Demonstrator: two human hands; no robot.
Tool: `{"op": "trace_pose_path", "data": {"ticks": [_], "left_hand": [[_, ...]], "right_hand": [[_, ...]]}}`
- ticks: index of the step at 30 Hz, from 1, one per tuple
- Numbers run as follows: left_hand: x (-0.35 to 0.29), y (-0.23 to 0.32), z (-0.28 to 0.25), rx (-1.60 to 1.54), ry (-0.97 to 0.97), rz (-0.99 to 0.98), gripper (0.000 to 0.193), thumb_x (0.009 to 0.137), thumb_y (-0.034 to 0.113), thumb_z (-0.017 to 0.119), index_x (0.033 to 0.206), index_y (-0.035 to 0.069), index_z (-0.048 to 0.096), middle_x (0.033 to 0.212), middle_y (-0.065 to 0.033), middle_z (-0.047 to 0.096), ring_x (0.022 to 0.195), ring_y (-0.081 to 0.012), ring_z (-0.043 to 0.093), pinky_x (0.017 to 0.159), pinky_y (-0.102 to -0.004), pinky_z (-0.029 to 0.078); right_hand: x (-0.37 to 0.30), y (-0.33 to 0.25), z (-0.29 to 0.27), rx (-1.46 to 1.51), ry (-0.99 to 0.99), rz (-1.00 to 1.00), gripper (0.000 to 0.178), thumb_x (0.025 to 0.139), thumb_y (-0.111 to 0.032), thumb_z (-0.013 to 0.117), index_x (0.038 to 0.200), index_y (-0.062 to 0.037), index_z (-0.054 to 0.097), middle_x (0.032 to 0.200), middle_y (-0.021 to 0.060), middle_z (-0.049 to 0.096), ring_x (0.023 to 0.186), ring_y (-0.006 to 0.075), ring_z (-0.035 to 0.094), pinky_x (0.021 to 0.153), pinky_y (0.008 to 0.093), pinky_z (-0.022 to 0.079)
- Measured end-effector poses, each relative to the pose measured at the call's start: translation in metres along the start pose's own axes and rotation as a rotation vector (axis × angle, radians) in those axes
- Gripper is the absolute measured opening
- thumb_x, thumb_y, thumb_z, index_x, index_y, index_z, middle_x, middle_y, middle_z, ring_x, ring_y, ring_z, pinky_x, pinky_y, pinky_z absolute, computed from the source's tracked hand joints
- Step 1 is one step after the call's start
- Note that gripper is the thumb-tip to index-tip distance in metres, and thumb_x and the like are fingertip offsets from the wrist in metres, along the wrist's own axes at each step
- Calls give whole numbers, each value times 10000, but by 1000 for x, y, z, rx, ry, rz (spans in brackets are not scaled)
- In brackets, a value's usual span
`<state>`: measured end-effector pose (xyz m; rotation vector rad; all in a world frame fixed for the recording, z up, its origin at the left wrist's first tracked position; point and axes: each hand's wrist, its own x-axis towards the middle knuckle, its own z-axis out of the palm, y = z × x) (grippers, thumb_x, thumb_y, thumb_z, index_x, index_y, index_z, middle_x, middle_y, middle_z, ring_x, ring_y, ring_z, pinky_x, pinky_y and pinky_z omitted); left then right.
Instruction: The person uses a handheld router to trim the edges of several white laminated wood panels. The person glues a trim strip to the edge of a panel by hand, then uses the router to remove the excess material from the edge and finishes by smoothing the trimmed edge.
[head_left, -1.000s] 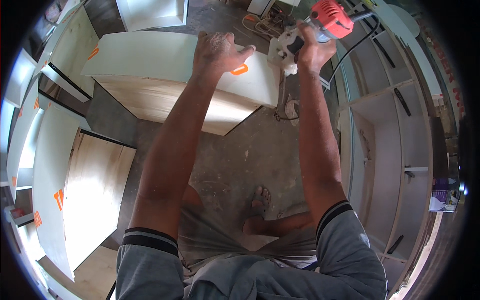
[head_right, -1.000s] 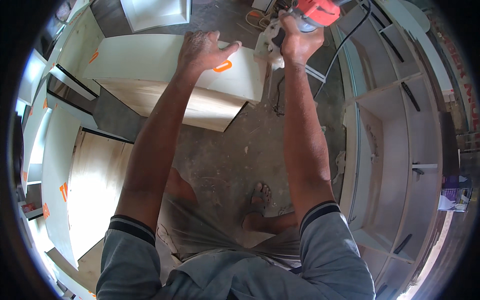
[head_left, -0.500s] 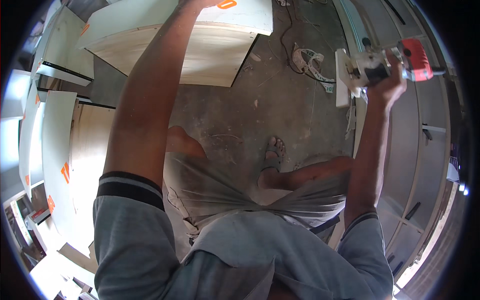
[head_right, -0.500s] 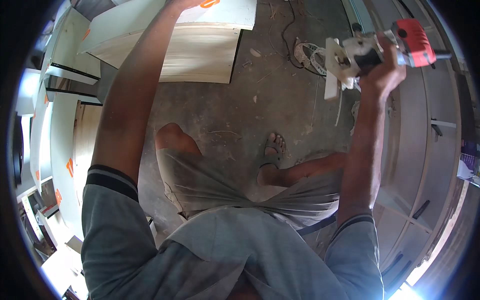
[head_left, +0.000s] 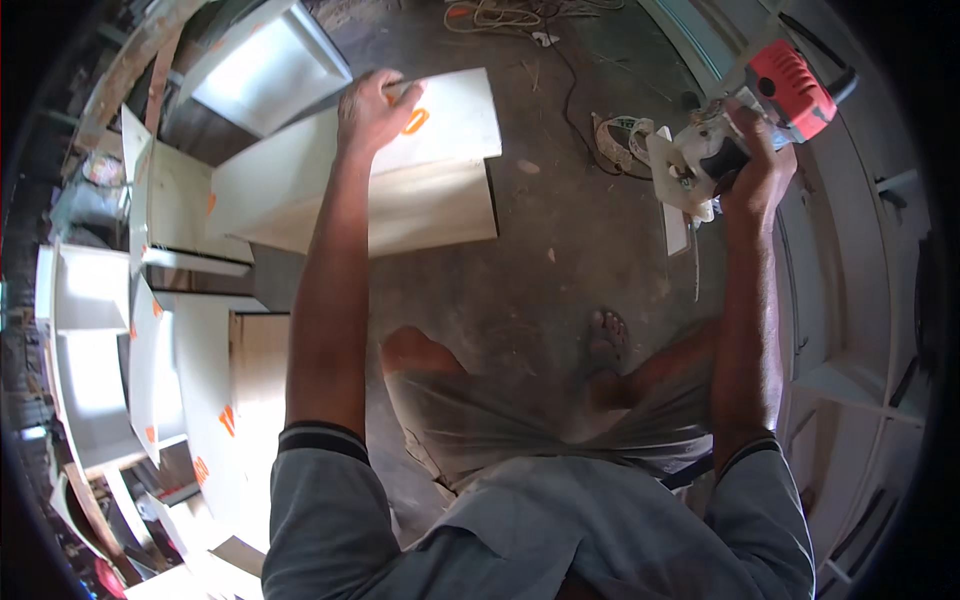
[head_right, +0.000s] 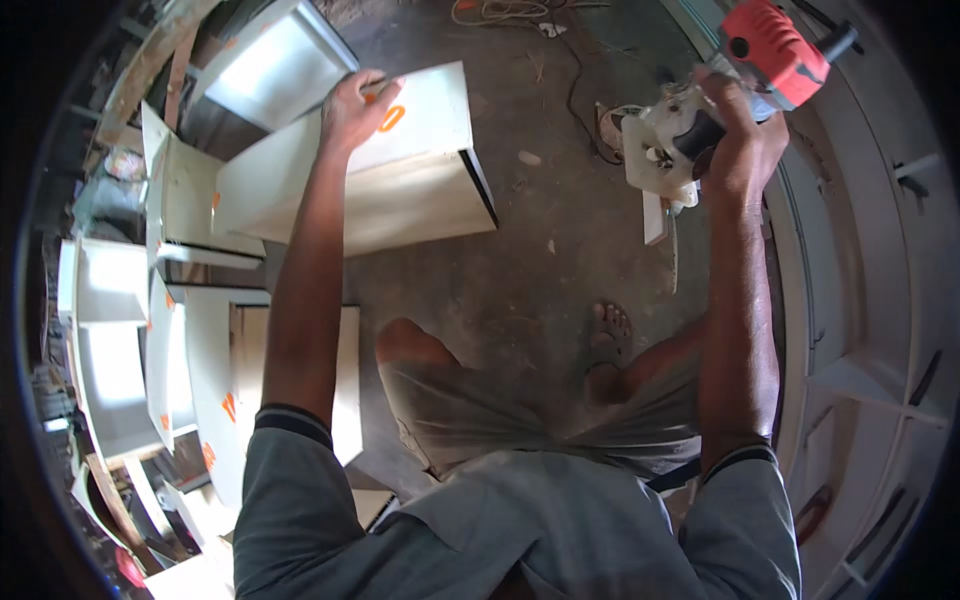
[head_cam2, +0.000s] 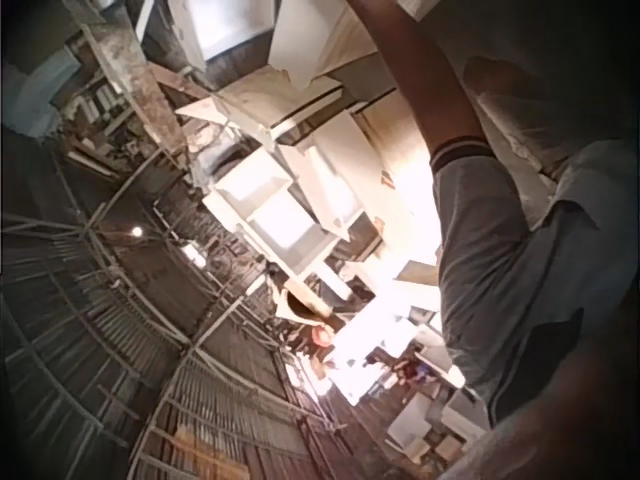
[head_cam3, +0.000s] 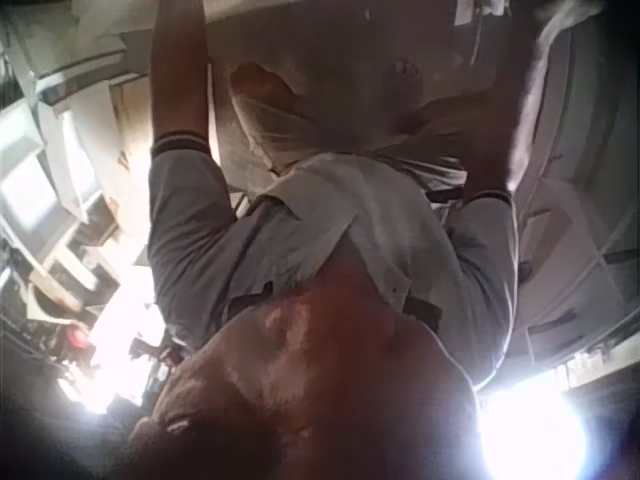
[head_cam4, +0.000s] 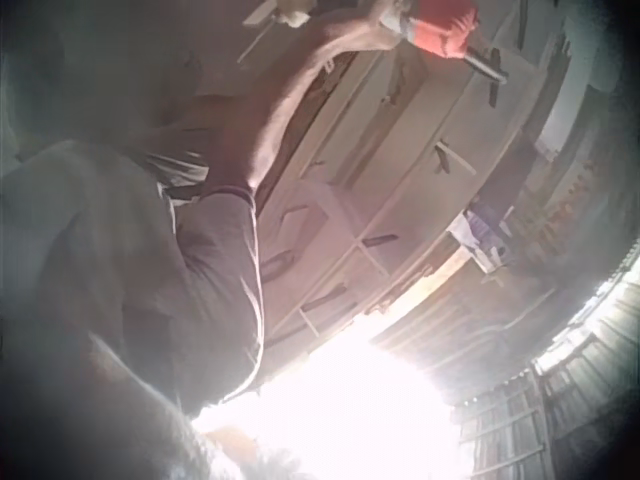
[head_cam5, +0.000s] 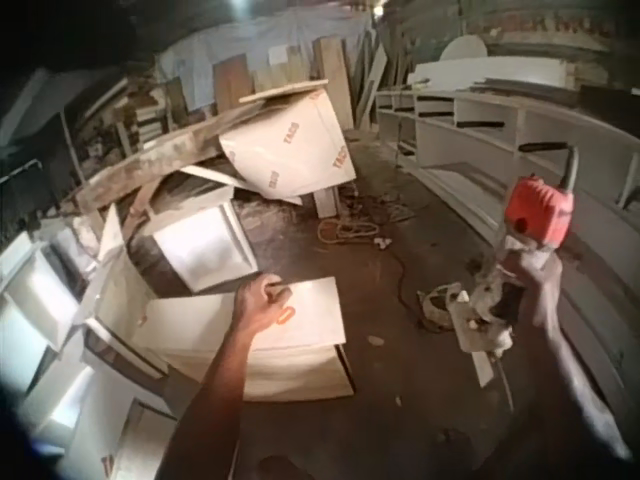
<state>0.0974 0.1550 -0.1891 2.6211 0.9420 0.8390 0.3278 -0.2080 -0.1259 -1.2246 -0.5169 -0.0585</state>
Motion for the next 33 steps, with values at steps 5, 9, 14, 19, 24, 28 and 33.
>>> {"op": "trace_pose_path", "data": {"ticks": [5, 9, 14, 19, 24, 28, 33], "left_hand": [[-5, 9, 2, -28, 17, 27, 452, 840, 458, 711, 1037, 52, 736, 953, -205, 727, 943, -376, 694, 856, -442, 523], [-4, 11, -5, -23, -10, -26, 428, 852, 431, 705, 1031, 44, 736, 943, -205, 728, 929, -356, 698, 853, -418, 525], [-1, 11, -3, -324, -49, -188, 523, 880, 415, 740, 1137, -38, 687, 1107, -182, 712, 1051, -292, 670, 960, -398, 501], [-7, 94, 7, -91, -220, 60, 740, 806, 479, 791, 1305, -28, 588, 1309, -243, 594, 1252, -350, 556, 1048, -429, 447], [7, 124, 15, 331, -337, -10, 732, 720, 427, 828, 1242, -45, 628, 1195, -235, 676, 1118, -352, 655, 967, -405, 505], [22, 98, 21, 318, -276, -7, 510, 761, 367, 800, 1079, -22, 714, 1012, -184, 745, 911, -298, 722, 849, -385, 545], [36, 87, 20, 198, -323, -134, 430, 726, 432, 771, 967, 75, 780, 864, -142, 756, 820, -314, 735, 775, -404, 562]], "right_hand": [[-3, -8, -7, -209, -3, 71, 435, 782, -233, 725, 1124, 22, 634, 965, 87, 655, 841, 196, 636, 807, 337, 506], [-3, -18, -12, -227, 40, 98, 445, 739, -297, 803, 1041, -4, 660, 892, 75, 687, 781, 164, 647, 771, 323, 507], [5, -14, -20, -277, 80, 114, 469, 725, -364, 803, 1000, -9, 669, 854, 67, 688, 783, 167, 657, 780, 340, 512], [5, -14, -28, -333, 111, 108, 461, 724, -365, 805, 1011, -27, 678, 886, 83, 704, 799, 176, 671, 780, 343, 524], [6, -14, -26, -277, 101, 117, 462, 722, -359, 806, 1007, -21, 673, 874, 82, 698, 807, 175, 672, 782, 342, 526], [5, -23, -24, -285, 67, 122, 419, 733, -337, 797, 979, -23, 670, 849, 77, 689, 777, 175, 666, 766, 339, 523], [6, -37, -24, 29, 31, 84, 307, 726, -160, 746, 959, -19, 604, 798, 39, 636, 689, 151, 616, 665, 326, 511]]}}
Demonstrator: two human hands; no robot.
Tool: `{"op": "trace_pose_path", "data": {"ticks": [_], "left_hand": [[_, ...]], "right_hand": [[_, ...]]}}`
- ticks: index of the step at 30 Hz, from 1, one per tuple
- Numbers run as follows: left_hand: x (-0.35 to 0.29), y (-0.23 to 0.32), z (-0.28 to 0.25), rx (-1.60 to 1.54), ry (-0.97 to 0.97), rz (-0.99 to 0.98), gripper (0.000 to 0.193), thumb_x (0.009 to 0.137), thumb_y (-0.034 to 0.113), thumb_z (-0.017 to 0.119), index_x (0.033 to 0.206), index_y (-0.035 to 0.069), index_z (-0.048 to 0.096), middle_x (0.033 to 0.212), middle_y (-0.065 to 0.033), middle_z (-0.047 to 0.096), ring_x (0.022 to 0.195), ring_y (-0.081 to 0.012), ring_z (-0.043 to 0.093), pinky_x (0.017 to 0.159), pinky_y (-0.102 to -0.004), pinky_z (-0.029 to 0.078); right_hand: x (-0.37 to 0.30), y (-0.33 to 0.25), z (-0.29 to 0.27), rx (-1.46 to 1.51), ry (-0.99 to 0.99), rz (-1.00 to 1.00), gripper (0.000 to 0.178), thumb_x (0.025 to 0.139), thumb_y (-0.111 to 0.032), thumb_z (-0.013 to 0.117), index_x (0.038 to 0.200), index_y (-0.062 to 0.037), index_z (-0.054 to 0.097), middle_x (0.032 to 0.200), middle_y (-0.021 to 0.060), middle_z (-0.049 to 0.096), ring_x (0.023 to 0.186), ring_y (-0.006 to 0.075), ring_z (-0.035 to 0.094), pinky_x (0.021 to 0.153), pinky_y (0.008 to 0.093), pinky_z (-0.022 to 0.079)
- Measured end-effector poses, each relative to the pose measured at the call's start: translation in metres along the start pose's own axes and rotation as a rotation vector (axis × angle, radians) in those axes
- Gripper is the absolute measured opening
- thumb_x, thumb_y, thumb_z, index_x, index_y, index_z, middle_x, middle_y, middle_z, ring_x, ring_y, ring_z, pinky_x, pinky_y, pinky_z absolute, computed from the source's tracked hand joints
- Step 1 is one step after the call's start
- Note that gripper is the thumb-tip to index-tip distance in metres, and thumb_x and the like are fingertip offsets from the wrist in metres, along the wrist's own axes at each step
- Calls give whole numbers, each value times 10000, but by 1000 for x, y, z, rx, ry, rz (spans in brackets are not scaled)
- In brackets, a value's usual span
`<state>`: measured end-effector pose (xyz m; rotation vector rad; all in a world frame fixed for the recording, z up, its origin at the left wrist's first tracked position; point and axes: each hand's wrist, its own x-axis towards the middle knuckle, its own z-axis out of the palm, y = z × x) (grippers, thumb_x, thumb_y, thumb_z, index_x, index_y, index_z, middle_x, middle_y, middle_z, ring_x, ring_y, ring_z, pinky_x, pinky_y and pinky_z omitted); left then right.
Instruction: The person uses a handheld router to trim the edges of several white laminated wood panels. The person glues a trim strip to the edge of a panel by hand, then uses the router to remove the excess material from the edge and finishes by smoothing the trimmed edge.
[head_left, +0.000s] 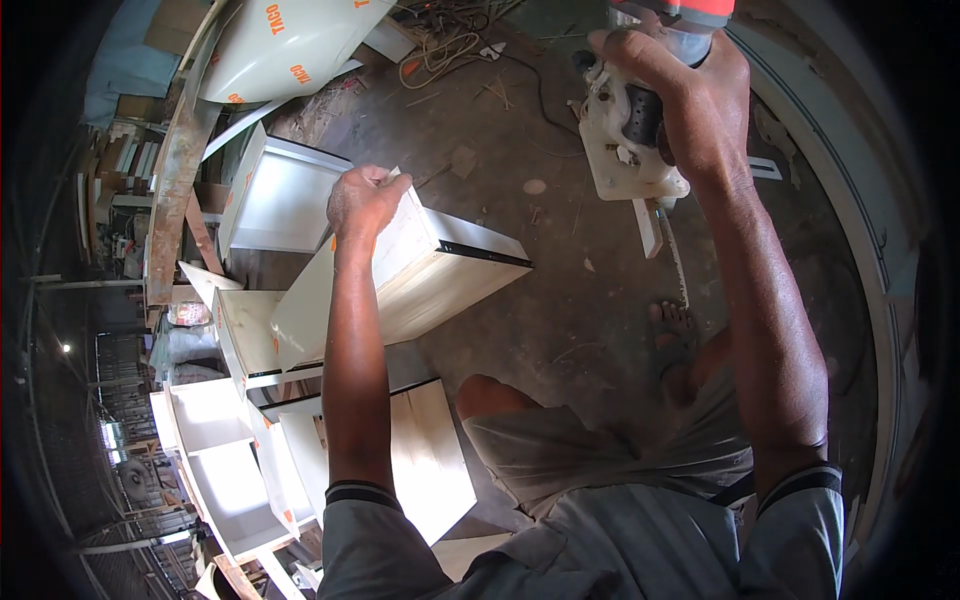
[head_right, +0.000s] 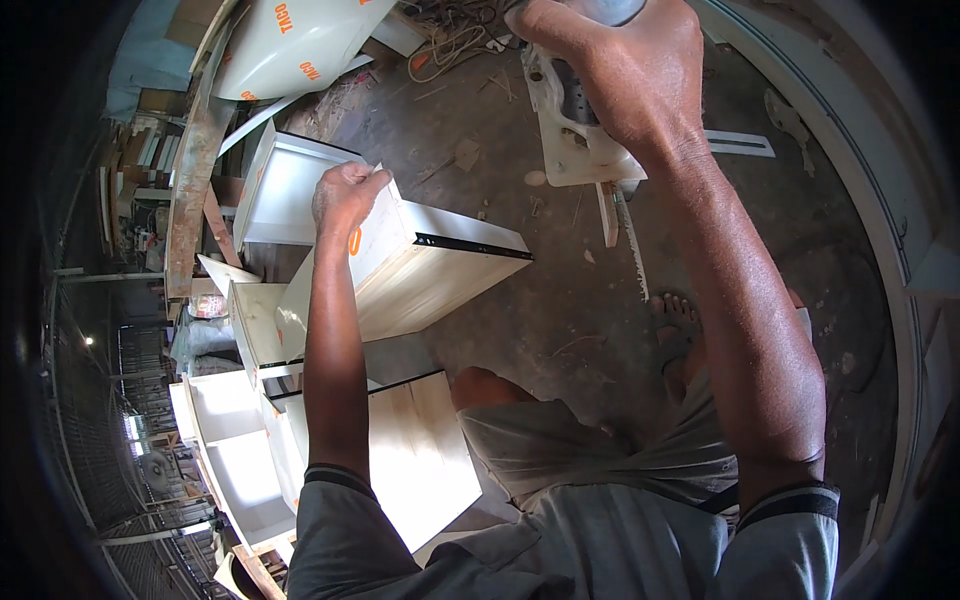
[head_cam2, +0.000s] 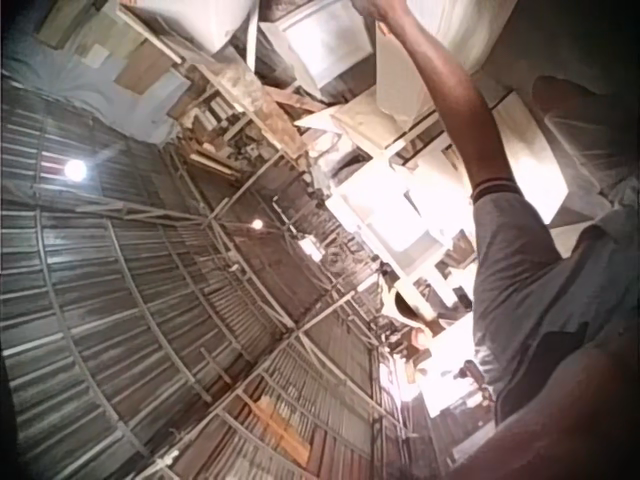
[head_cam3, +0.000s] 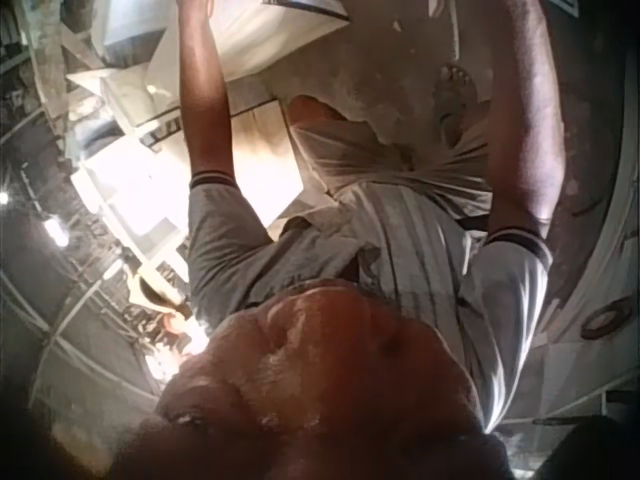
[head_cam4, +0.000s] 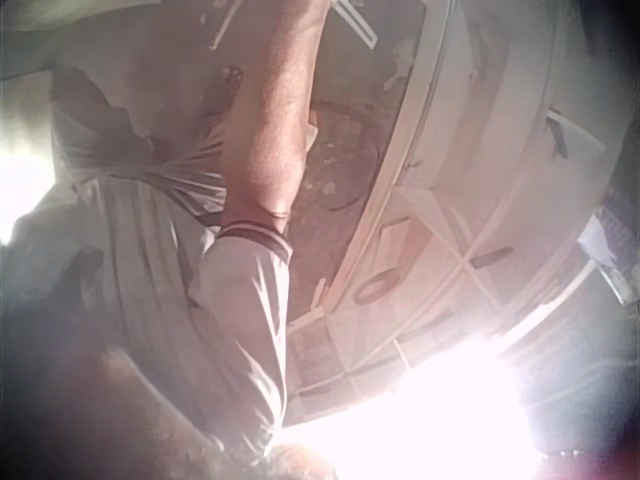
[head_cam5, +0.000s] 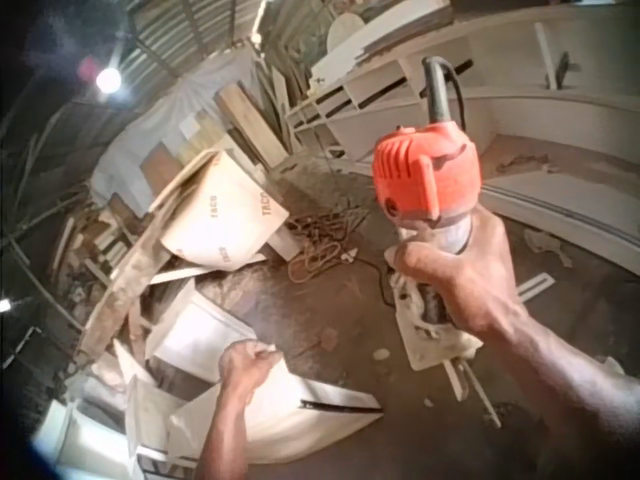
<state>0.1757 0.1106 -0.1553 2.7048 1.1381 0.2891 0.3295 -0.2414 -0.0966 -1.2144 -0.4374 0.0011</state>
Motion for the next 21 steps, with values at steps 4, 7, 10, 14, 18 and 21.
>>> {"op": "trace_pose_path", "data": {"ticks": [4, 7, 10, 14, 18, 21], "left_hand": [[-3, 7, 2, 92, 6, -8, 468, 716, 418, 774, 1008, 53, 765, 909, -165, 753, 845, -310, 733, 793, -398, 561], [-1, -6, -6, 42, -58, 33, 553, 688, 395, 798, 1089, 22, 729, 975, -176, 750, 882, -296, 732, 812, -399, 559], [-16, 14, -18, -90, -229, 56, 715, 653, 363, 826, 1226, -25, 642, 1104, -204, 717, 982, -296, 710, 874, -393, 543], [-25, 10, -22, -51, -288, 74, 971, 687, 283, 850, 1475, -66, 402, 1406, -237, 541, 1252, -292, 565, 1039, -350, 449], [-30, 18, -27, -132, -364, 42, 1021, 682, 295, 850, 1513, -42, 363, 1431, -245, 517, 1309, -307, 527, 1082, -362, 420], [-30, 17, -28, -173, -427, 14, 992, 710, 308, 826, 1521, -25, 362, 1442, -242, 505, 1317, -307, 520, 1093, -357, 409]], "right_hand": [[2, 0, 0, 35, 7, 40, 300, 722, -155, 745, 948, -18, 604, 795, 42, 635, 687, 148, 618, 660, 321, 511], [-2, -10, 5, 2, 36, 78, 287, 721, -148, 741, 938, -19, 606, 785, 43, 633, 675, 147, 618, 651, 318, 512], [-3, -4, 0, 70, -30, 43, 276, 723, -144, 737, 932, -17, 609, 774, 43, 630, 658, 150, 615, 644, 320, 513], [3, 2, 5, 47, -24, 78, 266, 732, -147, 726, 935, -17, 613, 782, 50, 646, 664, 153, 629, 650, 319, 521], [7, 24, 4, -134, -21, 15, 364, 750, -319, 783, 931, -25, 670, 815, 69, 678, 743, 168, 656, 732, 330, 516], [5, 23, 5, -166, -79, 63, 321, 763, -304, 769, 895, -29, 670, 789, 59, 669, 708, 155, 642, 691, 321, 504]]}}
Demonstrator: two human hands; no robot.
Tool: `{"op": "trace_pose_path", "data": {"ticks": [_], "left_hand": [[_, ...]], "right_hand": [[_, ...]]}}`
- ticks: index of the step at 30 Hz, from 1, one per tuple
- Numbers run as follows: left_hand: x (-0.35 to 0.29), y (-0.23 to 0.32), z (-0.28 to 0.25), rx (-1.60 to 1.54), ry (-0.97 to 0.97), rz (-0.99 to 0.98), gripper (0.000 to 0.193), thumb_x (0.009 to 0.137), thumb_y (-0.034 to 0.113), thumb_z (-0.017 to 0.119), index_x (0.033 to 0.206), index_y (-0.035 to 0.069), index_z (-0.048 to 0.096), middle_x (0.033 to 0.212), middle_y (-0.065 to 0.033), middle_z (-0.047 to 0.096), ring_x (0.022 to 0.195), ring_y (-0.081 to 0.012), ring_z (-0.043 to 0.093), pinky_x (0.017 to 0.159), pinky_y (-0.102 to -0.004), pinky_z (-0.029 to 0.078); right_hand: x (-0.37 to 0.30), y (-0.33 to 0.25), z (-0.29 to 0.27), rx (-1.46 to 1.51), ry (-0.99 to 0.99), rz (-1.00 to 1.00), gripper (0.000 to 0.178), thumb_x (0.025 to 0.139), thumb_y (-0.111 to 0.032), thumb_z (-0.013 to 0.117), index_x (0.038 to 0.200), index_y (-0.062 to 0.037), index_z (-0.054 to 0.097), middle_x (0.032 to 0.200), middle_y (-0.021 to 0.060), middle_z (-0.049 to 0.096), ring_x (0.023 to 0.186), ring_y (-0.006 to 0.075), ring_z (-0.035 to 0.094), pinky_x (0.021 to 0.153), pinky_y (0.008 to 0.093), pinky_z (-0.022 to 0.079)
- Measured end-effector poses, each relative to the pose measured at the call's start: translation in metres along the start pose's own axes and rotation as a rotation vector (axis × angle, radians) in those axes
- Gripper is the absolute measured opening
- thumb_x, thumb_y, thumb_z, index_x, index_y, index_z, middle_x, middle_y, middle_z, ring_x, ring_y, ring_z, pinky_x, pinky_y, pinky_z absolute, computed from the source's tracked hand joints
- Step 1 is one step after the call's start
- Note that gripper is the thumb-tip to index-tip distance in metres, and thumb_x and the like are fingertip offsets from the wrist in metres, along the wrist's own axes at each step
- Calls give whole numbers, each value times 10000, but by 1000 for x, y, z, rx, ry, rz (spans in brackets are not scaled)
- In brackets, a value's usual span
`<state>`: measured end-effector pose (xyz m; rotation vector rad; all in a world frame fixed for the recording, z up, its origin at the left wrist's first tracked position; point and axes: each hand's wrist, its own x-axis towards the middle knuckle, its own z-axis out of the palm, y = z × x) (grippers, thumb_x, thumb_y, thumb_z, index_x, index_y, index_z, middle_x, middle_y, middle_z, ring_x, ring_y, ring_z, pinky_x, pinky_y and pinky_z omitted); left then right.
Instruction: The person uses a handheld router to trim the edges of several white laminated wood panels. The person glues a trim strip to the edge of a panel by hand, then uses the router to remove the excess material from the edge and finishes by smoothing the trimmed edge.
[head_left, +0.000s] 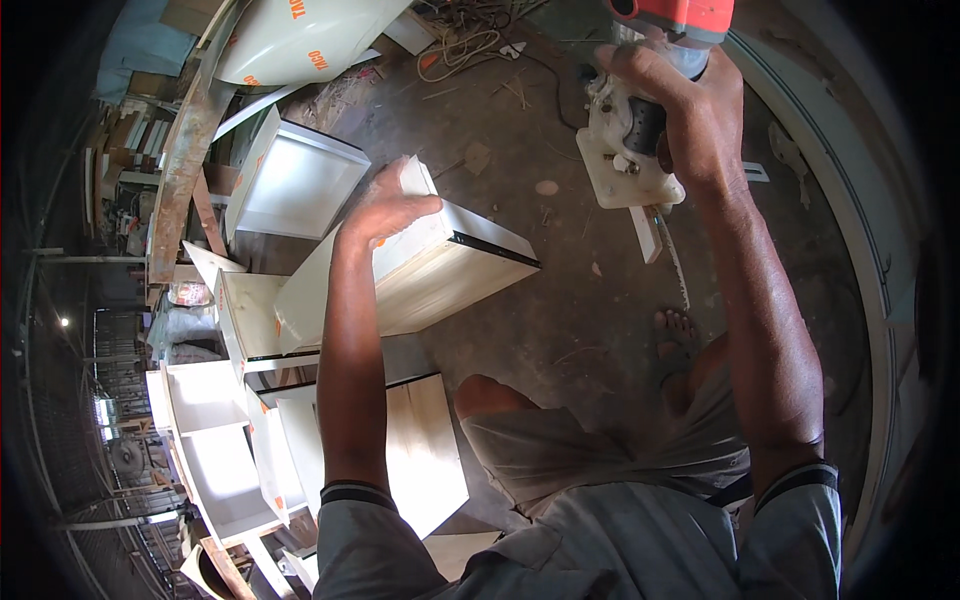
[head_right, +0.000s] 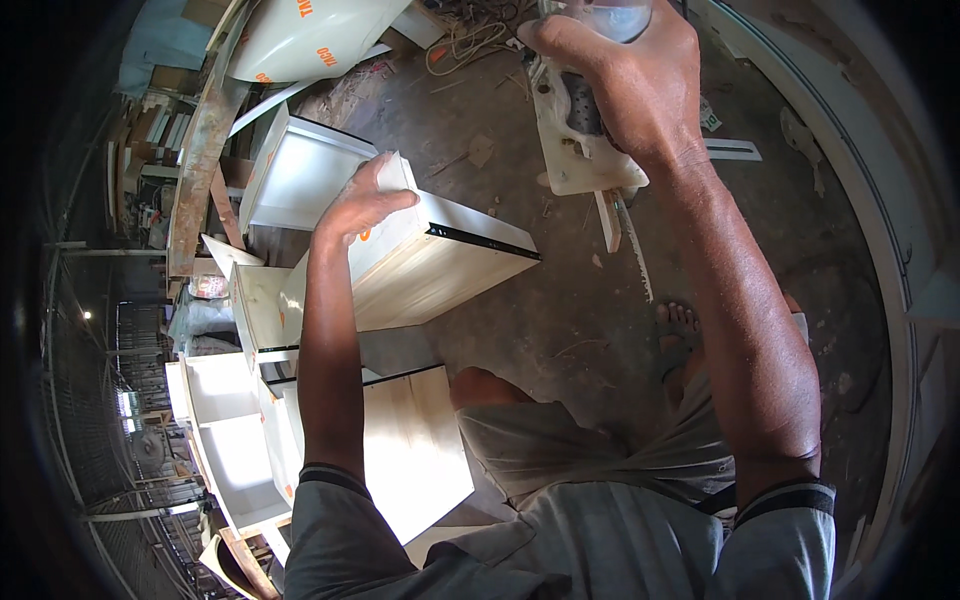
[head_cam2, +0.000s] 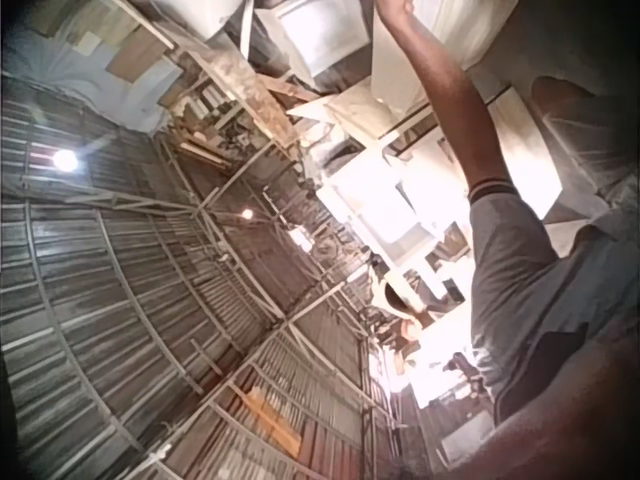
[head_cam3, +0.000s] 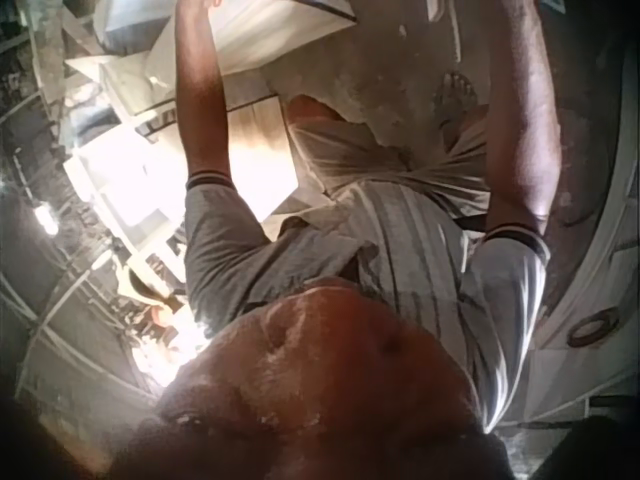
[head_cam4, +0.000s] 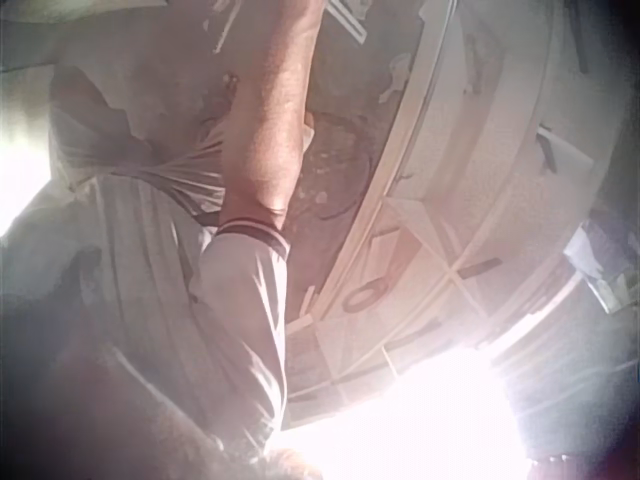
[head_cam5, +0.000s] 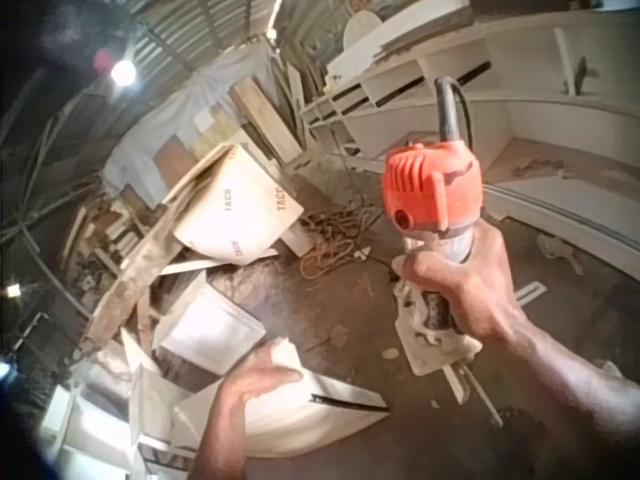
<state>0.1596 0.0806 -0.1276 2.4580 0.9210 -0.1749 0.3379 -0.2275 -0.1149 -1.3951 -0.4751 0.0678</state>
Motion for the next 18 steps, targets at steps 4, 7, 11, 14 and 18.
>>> {"op": "trace_pose_path", "data": {"ticks": [4, 7, 11, 14, 18], "left_hand": [[17, -21, 7, -116, 238, 53, 723, 809, 423, 777, 1307, -58, 573, 1217, -204, 655, 1114, -299, 635, 961, -382, 487], [24, -30, 11, -27, 441, -84, 588, 909, 544, 641, 889, -37, 729, 860, -194, 735, 856, -323, 709, 809, -450, 515], [40, -47, 17, 110, 562, -124, 631, 936, 577, 527, 803, -8, 721, 790, -257, 672, 779, -392, 676, 745, -472, 500], [33, -37, 25, 58, 507, -22, 600, 934, 556, 517, 805, 4, 714, 770, -264, 648, 747, -416, 660, 723, -476, 493], [19, -27, 29, 82, 446, 233, 525, 918, 480, 575, 761, -11, 674, 661, -223, 593, 608, -323, 587, 634, -443, 460]], "right_hand": [[1, -2, 1, 4, -16, -35, 312, 771, -310, 756, 883, -31, 672, 777, 57, 668, 684, 141, 636, 638, 308, 490], [-3, -9, 1, 6, -14, 39, 325, 775, -325, 737, 904, -33, 678, 771, 55, 665, 661, 134, 627, 594, 300, 473], [-2, -10, -4, -76, -6, 124, 367, 774, -336, 715, 960, -22, 684, 775, 43, 652, 659, 136, 607, 599, 294, 465], [0, -6, -4, 24, 68, -29, 337, 774, -323, 720, 914, -25, 652, 818, 38, 622, 719, 138, 583, 669, 310, 452], [-1, -8, -4, 13, 123, -57, 321, 788, -296, 718, 949, -28, 641, 813, 25, 588, 726, 148, 574, 694, 308, 465]]}}
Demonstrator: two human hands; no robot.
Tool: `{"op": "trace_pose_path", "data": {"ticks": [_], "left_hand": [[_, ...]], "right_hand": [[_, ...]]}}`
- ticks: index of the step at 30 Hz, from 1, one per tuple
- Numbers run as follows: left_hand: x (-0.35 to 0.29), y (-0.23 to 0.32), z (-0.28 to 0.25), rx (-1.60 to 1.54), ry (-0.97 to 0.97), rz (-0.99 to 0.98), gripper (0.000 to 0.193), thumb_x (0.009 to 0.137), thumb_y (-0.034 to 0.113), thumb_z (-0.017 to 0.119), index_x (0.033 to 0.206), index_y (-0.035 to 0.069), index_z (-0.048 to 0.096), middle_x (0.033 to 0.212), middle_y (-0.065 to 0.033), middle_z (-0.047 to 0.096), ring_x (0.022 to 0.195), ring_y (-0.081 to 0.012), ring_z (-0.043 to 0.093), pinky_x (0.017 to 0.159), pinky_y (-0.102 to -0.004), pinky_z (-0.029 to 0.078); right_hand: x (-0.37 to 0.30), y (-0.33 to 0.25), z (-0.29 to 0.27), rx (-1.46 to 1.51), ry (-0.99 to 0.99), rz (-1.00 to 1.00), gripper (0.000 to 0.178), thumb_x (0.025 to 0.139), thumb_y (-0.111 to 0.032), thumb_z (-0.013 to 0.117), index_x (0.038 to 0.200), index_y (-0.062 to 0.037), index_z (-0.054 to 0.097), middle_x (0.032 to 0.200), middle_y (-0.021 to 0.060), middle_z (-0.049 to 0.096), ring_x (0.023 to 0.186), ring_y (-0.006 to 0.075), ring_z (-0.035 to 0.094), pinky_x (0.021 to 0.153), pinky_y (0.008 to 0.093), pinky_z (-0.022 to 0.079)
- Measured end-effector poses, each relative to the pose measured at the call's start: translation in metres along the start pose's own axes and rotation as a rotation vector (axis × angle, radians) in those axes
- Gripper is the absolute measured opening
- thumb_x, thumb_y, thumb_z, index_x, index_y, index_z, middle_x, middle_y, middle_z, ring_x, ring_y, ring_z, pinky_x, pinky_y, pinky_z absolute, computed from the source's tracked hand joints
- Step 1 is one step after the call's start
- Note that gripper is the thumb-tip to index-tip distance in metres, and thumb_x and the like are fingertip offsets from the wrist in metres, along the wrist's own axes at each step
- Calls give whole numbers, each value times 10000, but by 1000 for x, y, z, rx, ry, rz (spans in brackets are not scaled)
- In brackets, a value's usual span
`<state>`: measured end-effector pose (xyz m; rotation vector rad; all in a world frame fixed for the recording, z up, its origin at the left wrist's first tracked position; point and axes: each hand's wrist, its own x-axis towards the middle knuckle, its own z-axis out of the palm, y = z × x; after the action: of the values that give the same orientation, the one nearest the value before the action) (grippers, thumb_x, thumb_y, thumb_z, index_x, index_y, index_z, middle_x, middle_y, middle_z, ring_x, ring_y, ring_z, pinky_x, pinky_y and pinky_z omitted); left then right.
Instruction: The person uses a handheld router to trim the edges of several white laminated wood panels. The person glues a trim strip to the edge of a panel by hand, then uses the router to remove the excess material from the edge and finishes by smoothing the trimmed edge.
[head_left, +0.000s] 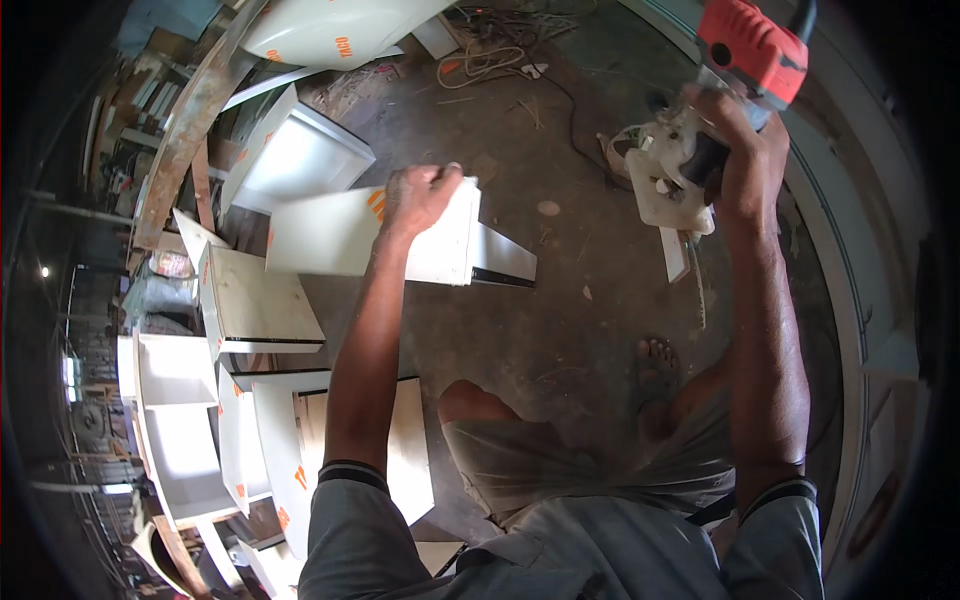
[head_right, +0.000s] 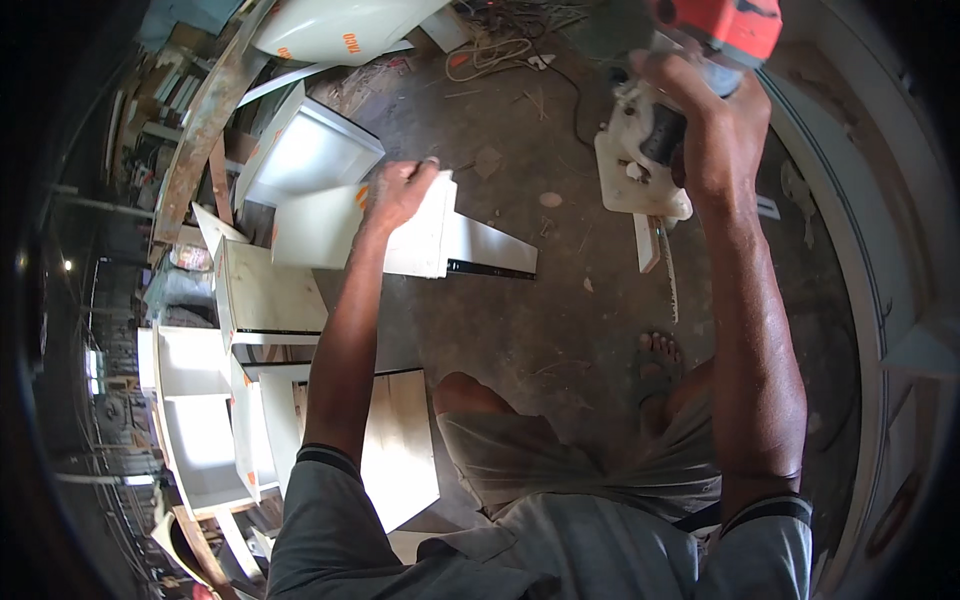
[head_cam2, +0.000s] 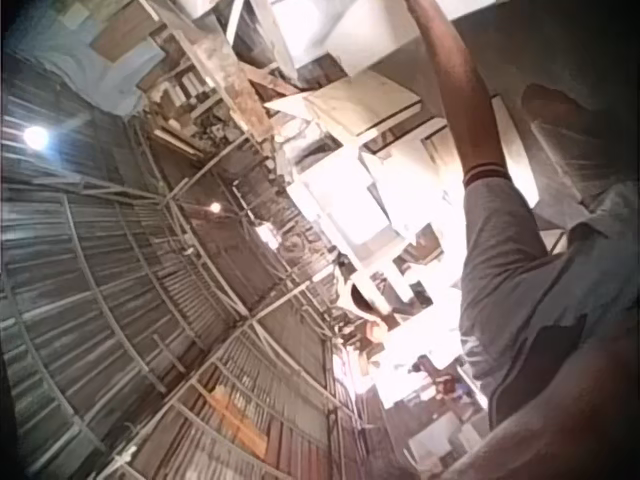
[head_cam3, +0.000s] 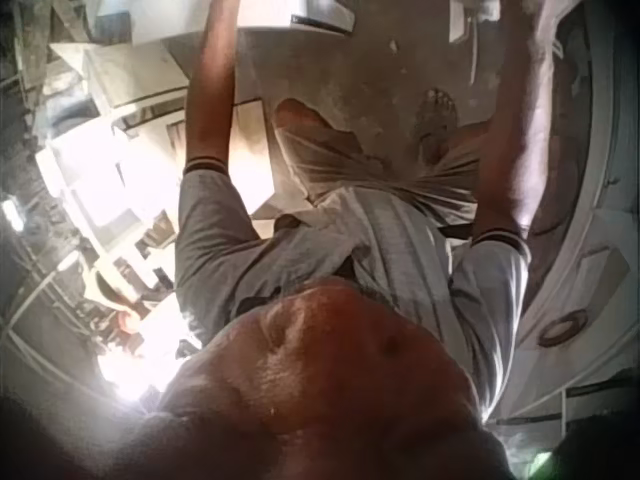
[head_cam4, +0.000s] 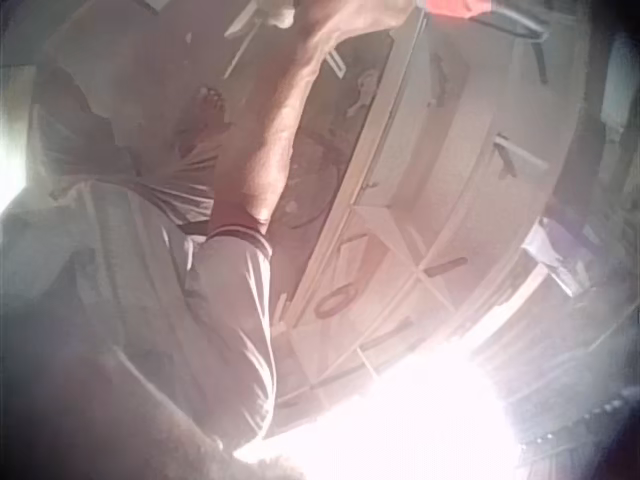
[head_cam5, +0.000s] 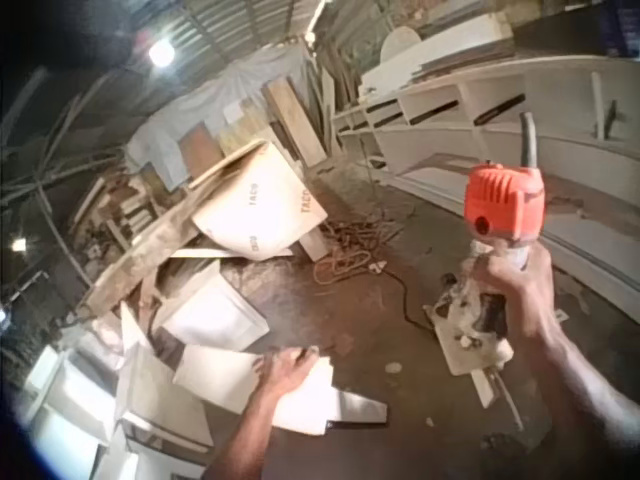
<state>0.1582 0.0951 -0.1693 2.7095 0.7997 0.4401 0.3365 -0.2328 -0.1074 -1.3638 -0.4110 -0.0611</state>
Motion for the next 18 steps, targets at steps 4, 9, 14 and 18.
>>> {"op": "trace_pose_path", "data": {"ticks": [4, 9, 14, 18], "left_hand": [[-3, 9, -2, -13, -71, 287, 417, 860, 343, 600, 650, -17, 607, 573, -198, 537, 517, -312, 535, 641, -413, 456], [17, 34, 14, 166, -192, 532, 354, 751, 292, 599, 582, -17, 574, 577, -219, 552, 540, -416, 527, 703, -433, 476], [26, 59, 13, 124, -386, 532, 368, 717, 318, 599, 591, -27, 600, 589, -241, 548, 541, -439, 517, 767, -485, 487], [3, 62, 13, 173, -350, 598, 350, 685, 311, 627, 567, -19, 610, 611, -224, 590, 690, -407, 590, 785, -473, 501]], "right_hand": [[10, 11, -1, 84, -36, 5, 341, 760, -249, 752, 979, -9, 649, 857, 45, 628, 763, 158, 581, 743, 296, 462], [3, 9, 10, 137, -89, -8, 377, 745, -228, 757, 1008, 1, 615, 877, 39, 600, 785, 156, 568, 754, 307, 461], [-4, 5, 17, 115, -120, 19, 377, 738, -223, 766, 999, 2, 612, 866, 41, 596, 765, 155, 566, 746, 318, 467], [-5, 9, 19, 116, -167, 44, 378, 735, -224, 773, 996, -5, 612, 854, 34, 592, 752, 150, 561, 738, 319, 466]]}}
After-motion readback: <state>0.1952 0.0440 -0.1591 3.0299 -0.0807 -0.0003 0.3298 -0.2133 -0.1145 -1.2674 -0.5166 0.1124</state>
